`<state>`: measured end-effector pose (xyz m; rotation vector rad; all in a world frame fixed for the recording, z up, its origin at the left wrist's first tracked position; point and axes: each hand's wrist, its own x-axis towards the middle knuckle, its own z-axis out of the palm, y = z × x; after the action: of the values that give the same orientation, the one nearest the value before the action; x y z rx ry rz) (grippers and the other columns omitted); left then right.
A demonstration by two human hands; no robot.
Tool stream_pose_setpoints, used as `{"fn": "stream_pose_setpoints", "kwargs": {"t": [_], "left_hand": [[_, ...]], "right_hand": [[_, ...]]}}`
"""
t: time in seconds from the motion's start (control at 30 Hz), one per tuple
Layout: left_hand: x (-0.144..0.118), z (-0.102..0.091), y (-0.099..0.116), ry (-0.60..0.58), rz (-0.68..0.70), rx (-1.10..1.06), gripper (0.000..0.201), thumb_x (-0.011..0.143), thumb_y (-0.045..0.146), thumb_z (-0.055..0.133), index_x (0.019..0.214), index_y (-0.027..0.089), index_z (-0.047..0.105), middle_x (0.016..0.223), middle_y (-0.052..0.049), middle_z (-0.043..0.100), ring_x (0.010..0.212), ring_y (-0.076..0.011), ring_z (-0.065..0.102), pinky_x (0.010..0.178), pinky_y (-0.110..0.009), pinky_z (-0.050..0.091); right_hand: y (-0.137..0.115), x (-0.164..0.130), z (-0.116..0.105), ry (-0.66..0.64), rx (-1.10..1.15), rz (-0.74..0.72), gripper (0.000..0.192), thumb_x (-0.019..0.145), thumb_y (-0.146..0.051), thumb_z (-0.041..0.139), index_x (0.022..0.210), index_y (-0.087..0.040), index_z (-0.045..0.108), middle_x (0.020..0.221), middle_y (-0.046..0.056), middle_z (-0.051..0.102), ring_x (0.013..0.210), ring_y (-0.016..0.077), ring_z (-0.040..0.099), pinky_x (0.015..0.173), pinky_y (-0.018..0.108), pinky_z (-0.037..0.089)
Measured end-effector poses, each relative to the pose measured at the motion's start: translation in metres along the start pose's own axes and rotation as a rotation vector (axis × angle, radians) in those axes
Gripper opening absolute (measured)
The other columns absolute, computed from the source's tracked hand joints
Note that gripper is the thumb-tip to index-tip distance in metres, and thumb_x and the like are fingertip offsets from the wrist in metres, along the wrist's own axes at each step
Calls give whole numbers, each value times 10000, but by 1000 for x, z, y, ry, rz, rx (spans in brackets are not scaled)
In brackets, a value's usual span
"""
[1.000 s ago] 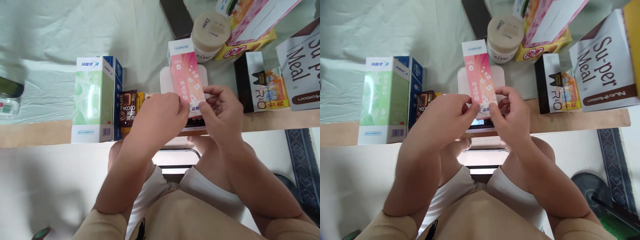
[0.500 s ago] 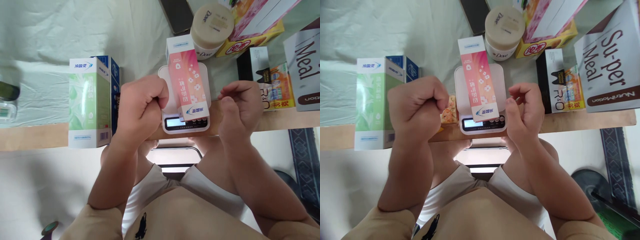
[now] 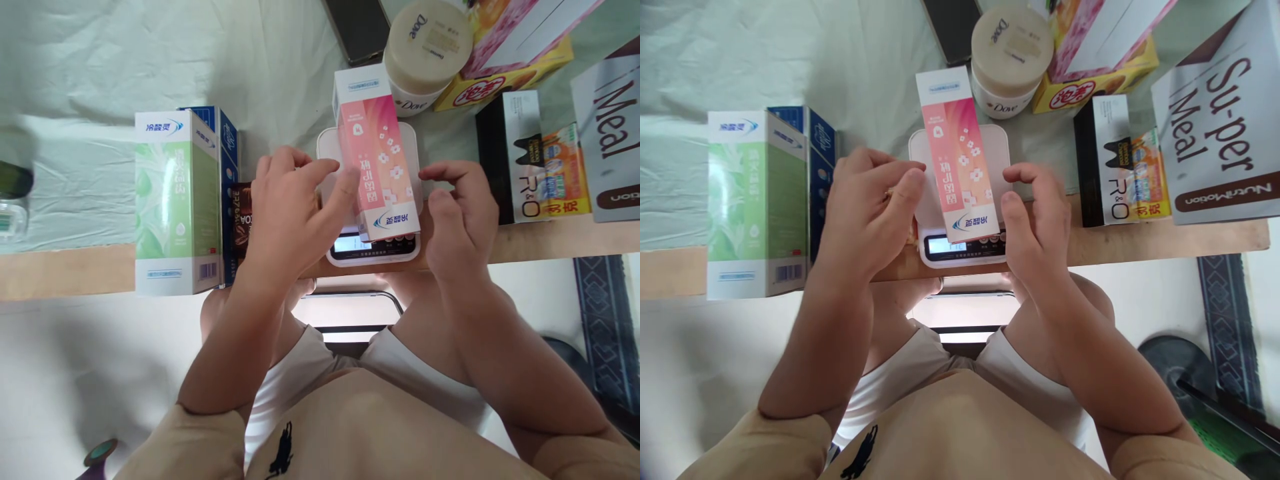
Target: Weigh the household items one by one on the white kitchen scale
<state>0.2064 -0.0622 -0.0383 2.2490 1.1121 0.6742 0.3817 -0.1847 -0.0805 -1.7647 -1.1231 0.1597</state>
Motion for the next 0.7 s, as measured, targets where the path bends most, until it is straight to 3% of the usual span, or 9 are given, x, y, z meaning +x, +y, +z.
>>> {"fn": "stream_pose_setpoints", "kwargs": {"t": [0.07,0.17,0.27,0.37,0.43,0.57,0.63,0.7], "left_hand": [[-2,2,1,-84,-7,50,542,1031,647,402,932,273,781,1073,-151,661,1130,-362,586,982,-597,487],[-6,3,6,-206,27,76,610,1038,676,305,1105,274,758,1241,-179,627,1254,-415,534,1066,-668,439],[-10,4,14,-263,50,47,646,1042,692,295,1267,231,687,1377,-193,591,1356,-419,493,1153,-648,393],[-13,6,21,-247,72,-43,671,1050,678,326,1386,171,608,1483,-220,543,1411,-397,485,1194,-588,397],[-13,7,24,-260,54,-162,617,1063,620,379,1465,179,534,1448,-206,594,1353,-348,568,1134,-521,482],[-11,2,31,-335,-54,-480,539,1042,460,515,1517,222,427,1225,-106,745,983,-220,741,834,-376,615],[-11,-14,32,-319,-127,-616,585,995,409,594,1517,212,420,1210,-90,756,880,-199,754,726,-361,627],[-13,-43,29,-273,-223,-707,606,963,379,645,1514,214,456,1216,-73,760,867,-210,767,657,-373,639]], "right_hand": [[3,-1,2,-25,-65,19,374,1000,-438,471,1229,-272,716,1260,41,743,1194,245,662,1097,535,493],[3,-1,4,-57,-139,-10,489,1035,-585,389,1270,-331,734,1383,22,726,1426,301,571,1290,697,287],[-3,-2,4,-143,-161,-64,587,1041,-662,303,1318,-359,722,1461,1,694,1528,329,502,1332,768,122],[-9,-3,2,-179,-113,-68,563,1049,-635,326,1371,-355,694,1465,7,697,1562,348,481,1330,798,57],[-11,-4,2,-157,-71,-76,568,1046,-613,351,1444,-329,640,1489,28,681,1552,343,500,1344,785,38],[-11,-6,6,-125,17,-118,601,1036,-629,310,1535,-380,533,1538,3,639,1512,294,556,1412,660,64],[-12,-6,9,-126,72,-152,605,1040,-629,271,1524,-386,541,1542,-12,630,1551,297,510,1412,654,77],[-15,-6,12,-111,117,-198,585,1049,-600,274,1514,-368,543,1524,-8,639,1581,312,468,1399,682,77]]}}
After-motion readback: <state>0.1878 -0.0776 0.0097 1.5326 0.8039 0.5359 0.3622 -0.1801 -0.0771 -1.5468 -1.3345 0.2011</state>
